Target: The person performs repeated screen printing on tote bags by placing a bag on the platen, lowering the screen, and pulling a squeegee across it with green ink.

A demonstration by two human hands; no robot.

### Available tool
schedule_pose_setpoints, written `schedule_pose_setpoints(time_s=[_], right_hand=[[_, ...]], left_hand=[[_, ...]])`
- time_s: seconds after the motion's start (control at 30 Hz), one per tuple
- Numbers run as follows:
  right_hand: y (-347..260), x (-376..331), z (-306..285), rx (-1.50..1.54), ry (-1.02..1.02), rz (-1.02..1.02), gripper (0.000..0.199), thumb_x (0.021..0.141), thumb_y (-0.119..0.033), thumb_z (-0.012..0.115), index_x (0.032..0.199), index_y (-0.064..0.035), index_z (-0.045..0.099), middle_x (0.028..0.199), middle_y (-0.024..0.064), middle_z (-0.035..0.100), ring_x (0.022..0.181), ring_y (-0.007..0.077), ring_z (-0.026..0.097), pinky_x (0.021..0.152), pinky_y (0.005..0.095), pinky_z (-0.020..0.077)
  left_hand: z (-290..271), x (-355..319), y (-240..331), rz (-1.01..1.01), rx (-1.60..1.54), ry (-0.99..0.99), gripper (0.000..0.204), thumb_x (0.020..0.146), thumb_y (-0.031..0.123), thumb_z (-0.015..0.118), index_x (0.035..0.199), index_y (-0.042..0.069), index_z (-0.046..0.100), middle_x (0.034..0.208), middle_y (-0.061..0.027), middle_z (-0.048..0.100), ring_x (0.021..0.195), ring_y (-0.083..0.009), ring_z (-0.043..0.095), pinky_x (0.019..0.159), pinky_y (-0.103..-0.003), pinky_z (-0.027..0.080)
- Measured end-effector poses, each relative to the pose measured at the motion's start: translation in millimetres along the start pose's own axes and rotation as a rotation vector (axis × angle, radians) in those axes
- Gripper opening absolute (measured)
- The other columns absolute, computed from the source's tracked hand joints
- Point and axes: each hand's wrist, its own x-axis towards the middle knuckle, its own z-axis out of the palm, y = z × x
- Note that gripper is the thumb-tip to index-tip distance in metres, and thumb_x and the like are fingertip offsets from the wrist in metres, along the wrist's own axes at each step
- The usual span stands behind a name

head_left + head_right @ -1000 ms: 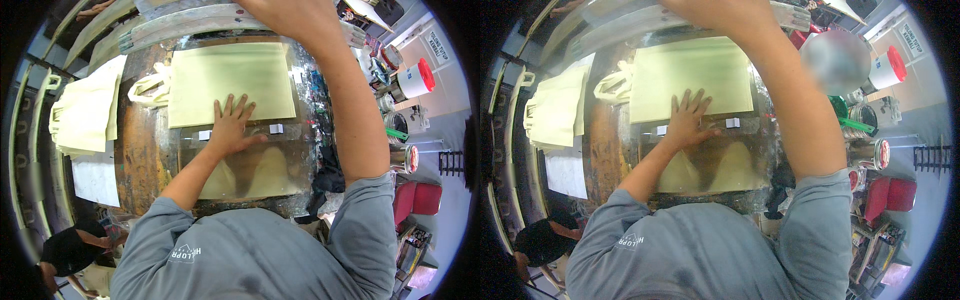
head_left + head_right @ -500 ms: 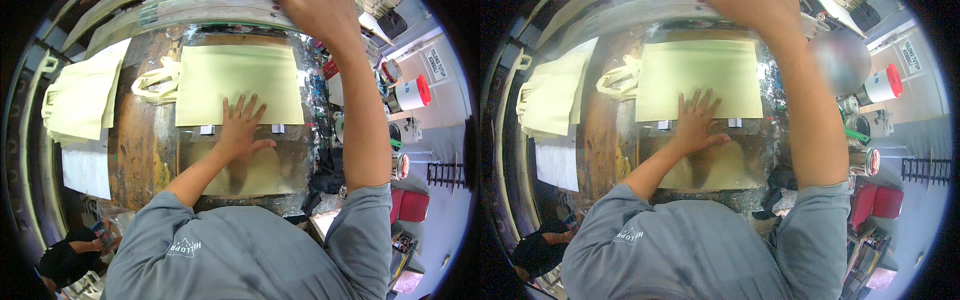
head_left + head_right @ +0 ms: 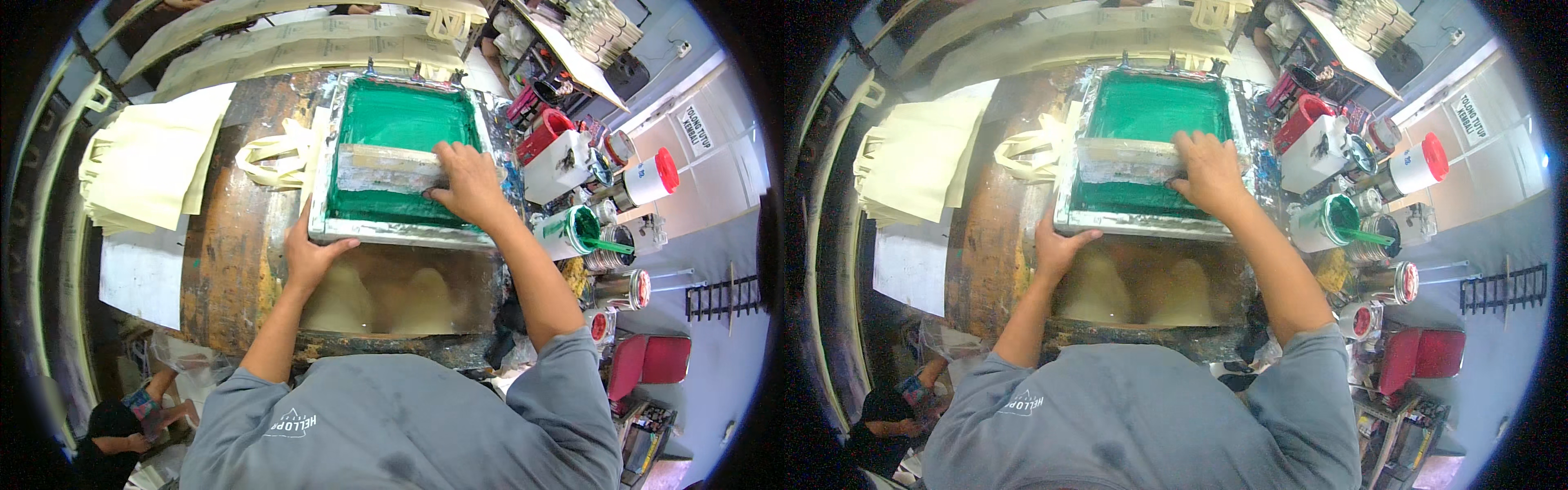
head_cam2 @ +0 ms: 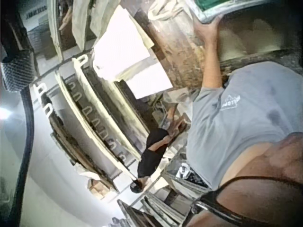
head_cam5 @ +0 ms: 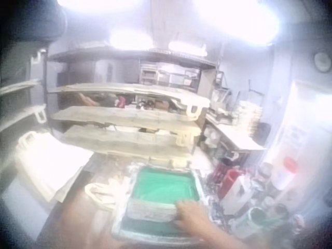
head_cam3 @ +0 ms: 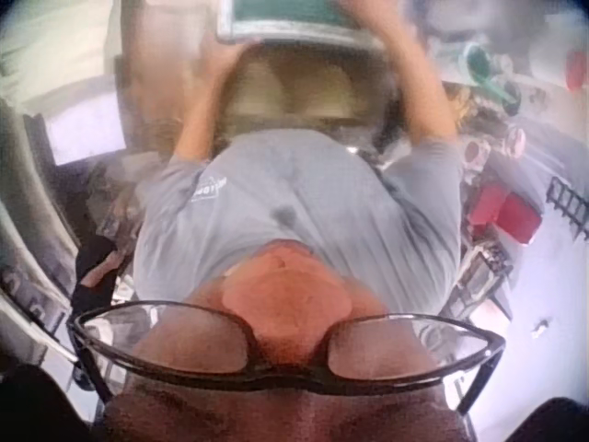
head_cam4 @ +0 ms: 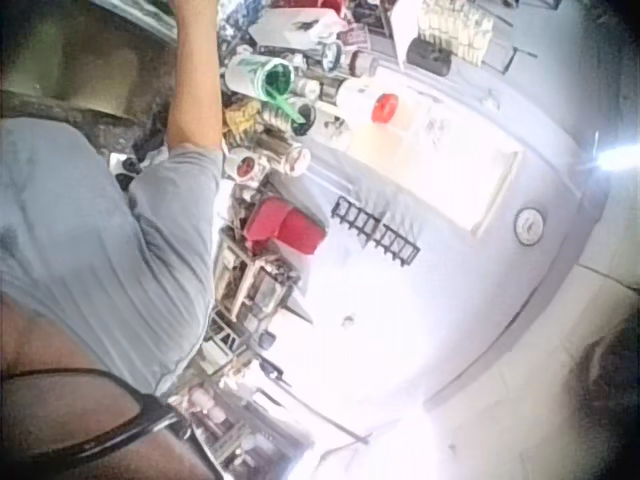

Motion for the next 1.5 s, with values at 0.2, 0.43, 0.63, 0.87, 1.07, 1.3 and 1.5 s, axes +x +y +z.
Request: schedule_pose_setpoints(time_s=[0.2,0.43,0.63,0.87,1.07,1.3,1.5], right_hand=[[-16,-19,-2,0.006,-0.071,0.023,0.063,0.074,-0.029,0.092,0.122,-0.0087,0.058,0.106,0.0119,0.065,0.104,0.0362,0.063,0.081,0.0506,0.0466],[-48,-60,51,-0.1,0.113,0.069,0.034,0.08,-0.013,0.079,0.11,-0.0159,0.064,0.098,0.0071,0.06,0.097,0.0292,0.058,0.091,0.0492,0.0395],[-4,22,91,-0.179,0.17,0.126,0.037,0.079,-0.022,0.086,0.108,-0.0151,0.064,0.1,0.0047,0.061,0.1,0.0279,0.058,0.092,0.0468,0.0387],[68,117,122,-0.338,0.236,0.156,0.05,0.077,-0.027,0.09,0.117,-0.0178,0.062,0.102,0.0029,0.063,0.102,0.0263,0.06,0.091,0.047,0.0411],[110,168,91,-0.143,0.067,0.159,0.064,0.077,-0.035,0.092,0.127,-0.0134,0.06,0.12,0.0054,0.069,0.113,0.0312,0.066,0.092,0.0539,0.0448],[100,186,133,-0.254,0.157,0.138,0.064,0.072,-0.03,0.094,0.127,-0.0192,0.061,0.119,0.0022,0.07,0.118,0.029,0.065,0.094,0.0543,0.0457],[103,188,120,-0.247,0.064,0.072,0.067,0.072,-0.036,0.094,0.126,-0.0167,0.059,0.115,0.0028,0.07,0.112,0.0285,0.067,0.09,0.0506,0.0478]], left_hand=[[6,-18,-26,0.174,0.444,0.1,0.122,0.06,0.053,0.1,0.158,0.003,0.049,0.11,-0.0071,0.072,0.102,-0.0258,0.059,0.1,-0.042,0.035],[4,-21,-32,0.191,0.433,0.073,0.126,0.058,0.057,0.098,0.16,0.003,0.047,0.112,-0.0069,0.072,0.102,-0.028,0.059,0.098,-0.043,0.036],[1,-17,-28,0.219,0.484,0.075,0.127,0.058,0.059,0.097,0.159,0.001,0.047,0.112,-0.0047,0.074,0.098,-0.0259,0.06,0.099,-0.043,0.036],[0,-12,-23,0.227,0.498,0.091,0.124,0.06,0.072,0.09,0.155,0.0,0.053,0.099,-0.003,0.072,0.089,-0.0239,0.059,0.095,-0.042,0.035],[-14,-9,3,0.196,0.749,0.101,0.12,0.063,0.079,0.086,0.154,0.005,0.058,0.129,-0.0175,0.053,0.117,-0.036,0.05,0.106,-0.047,0.035],[44,216,55,0.667,0.571,0.074,0.1,0.081,0.073,0.078,0.151,0.004,0.058,0.136,-0.0222,0.059,0.127,-0.0415,0.055,0.111,-0.053,0.042],[101,318,32,0.495,0.949,-0.042,0.079,0.089,0.079,0.062,0.115,0.005,0.073,0.109,-0.0158,0.074,0.105,-0.033,0.069,0.095,-0.047,0.048]])
